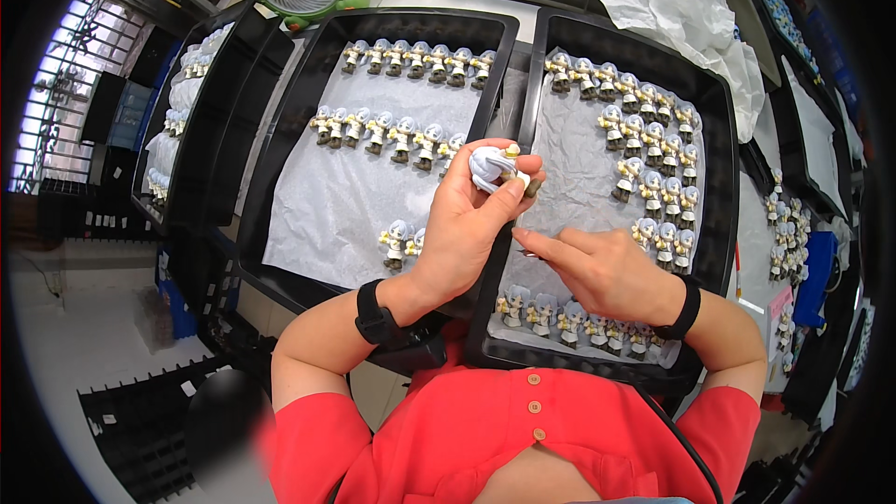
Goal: The person assembles small, white, bell-shaped miniature figures at a workstation. They pick up the figures from a tray, inspect them, and use a red-handled tool to adjust or attach small gold-colored components. The person handles the figures one at a time, placing them back into the tray after adjustment.
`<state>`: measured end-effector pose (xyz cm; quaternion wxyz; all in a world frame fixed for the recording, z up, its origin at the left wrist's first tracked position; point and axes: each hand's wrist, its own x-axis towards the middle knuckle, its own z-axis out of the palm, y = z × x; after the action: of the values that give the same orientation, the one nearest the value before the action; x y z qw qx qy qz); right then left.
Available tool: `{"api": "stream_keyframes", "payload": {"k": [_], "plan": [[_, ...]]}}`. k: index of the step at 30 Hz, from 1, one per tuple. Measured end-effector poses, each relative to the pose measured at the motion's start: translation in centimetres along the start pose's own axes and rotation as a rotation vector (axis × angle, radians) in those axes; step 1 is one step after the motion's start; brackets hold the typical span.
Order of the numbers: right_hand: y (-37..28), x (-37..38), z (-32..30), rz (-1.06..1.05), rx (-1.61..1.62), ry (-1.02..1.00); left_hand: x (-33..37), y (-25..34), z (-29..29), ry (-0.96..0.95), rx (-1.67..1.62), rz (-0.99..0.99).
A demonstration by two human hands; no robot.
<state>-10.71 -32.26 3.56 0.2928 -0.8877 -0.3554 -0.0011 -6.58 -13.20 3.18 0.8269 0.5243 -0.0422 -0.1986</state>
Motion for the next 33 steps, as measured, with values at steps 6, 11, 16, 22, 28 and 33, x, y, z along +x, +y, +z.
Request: {"api": "stream_keyframes", "payload": {"k": [6, 11, 16, 22, 28, 33], "plan": [[0.0, 0.2, -0.6, 0.049, 0.107, 0.067, -0.1, 0.1, 0.1, -0.007, 0.02, 0.019], [0.5, 0.3, 0.2, 0.098, 0.119, 0.249, -0.1, -0.1, 0.2, -0.015, 0.014, 0.022], [0.6, 0.3, 0.3, 0.135, 0.135, 0.215, -0.2, -0.1, 0.2, -0.034, 0.029, 0.038], [0.7, 0.2, 0.4, 0.144, 0.131, 0.203, -0.3, -0.2, 0.2, -0.043, 0.051, 0.052], [0.6, 0.3, 0.4, 0.158, 0.117, 0.201, -0.3, -0.3, 0.3, -0.046, 0.063, 0.067], [0.5, 0.2, 0.3, 0.162, 0.115, 0.199, -0.3, -0.5, 0.3, -0.044, 0.064, 0.075]]}}
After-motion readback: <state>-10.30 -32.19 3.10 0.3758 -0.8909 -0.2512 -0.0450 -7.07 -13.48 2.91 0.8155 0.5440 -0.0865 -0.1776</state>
